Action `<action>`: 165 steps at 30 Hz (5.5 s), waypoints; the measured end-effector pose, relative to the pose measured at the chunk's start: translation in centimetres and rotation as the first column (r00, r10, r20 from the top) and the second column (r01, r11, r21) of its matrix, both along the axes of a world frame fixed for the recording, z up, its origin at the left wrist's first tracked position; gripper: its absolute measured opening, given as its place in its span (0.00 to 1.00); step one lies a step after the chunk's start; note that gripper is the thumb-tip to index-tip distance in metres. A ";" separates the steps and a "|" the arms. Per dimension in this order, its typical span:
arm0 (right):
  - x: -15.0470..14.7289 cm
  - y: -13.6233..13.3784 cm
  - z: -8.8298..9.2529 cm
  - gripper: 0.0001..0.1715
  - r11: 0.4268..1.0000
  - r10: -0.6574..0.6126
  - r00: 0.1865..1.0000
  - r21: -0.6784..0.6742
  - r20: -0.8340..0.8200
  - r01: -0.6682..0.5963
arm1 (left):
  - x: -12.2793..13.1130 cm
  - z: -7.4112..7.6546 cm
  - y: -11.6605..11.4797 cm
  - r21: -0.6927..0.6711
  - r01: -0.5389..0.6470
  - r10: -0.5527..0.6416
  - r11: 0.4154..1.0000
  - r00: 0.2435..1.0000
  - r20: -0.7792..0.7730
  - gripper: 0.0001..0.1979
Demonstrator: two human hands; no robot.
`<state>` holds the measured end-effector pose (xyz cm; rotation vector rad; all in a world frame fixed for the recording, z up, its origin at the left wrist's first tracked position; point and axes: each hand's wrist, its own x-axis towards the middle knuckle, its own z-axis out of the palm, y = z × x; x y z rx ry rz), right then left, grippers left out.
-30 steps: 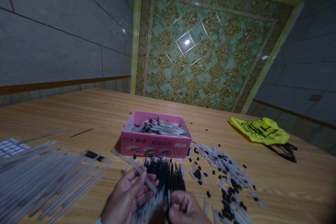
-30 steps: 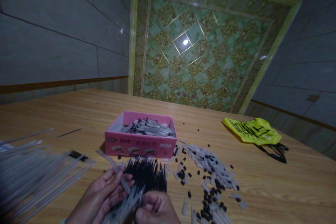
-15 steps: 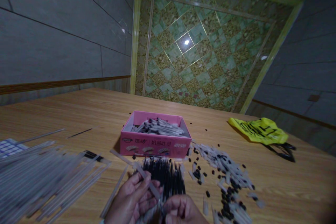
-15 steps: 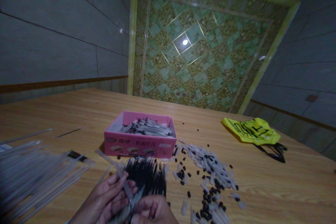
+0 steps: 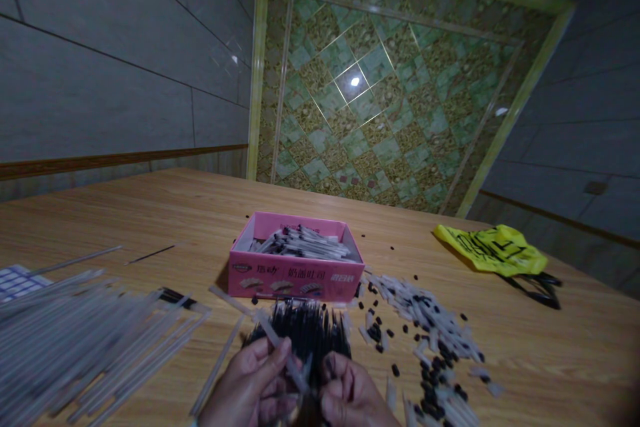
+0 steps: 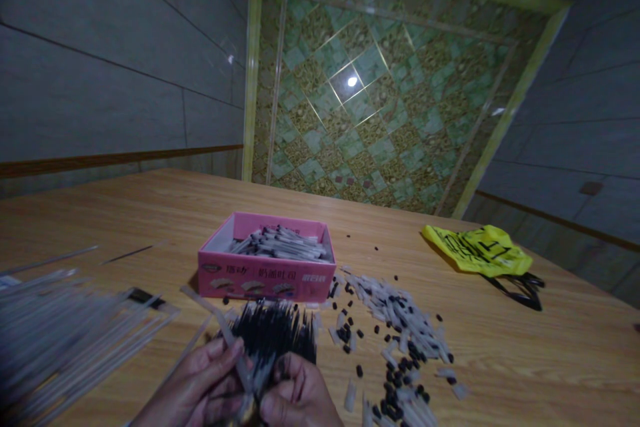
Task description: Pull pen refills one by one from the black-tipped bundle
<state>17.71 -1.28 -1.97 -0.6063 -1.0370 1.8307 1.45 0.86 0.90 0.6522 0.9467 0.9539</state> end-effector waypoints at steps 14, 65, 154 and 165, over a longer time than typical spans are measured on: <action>0.3 0.2 -0.5 0.28 0.998 0.049 0.998 -0.043 -0.034 -0.051 | 0.0 0.0 0.0 0.023 0.018 -0.018 1.000 1.000 0.008 0.16; 5.3 -0.2 3.4 0.08 0.773 -0.626 -0.185 0.635 0.757 -0.019 | -1.2 1.5 0.6 -0.294 -0.229 0.332 0.928 0.866 0.374 0.07; -0.6 -1.4 0.5 0.24 0.688 -0.713 0.442 0.664 0.545 0.291 | 0.7 0.1 -0.6 0.147 -0.102 0.106 0.984 0.994 -0.020 0.17; -0.6 -1.3 -0.1 0.22 0.645 -0.743 0.454 0.708 0.492 0.288 | 0.8 0.1 -0.8 0.130 -0.134 0.137 0.982 0.990 -0.014 0.18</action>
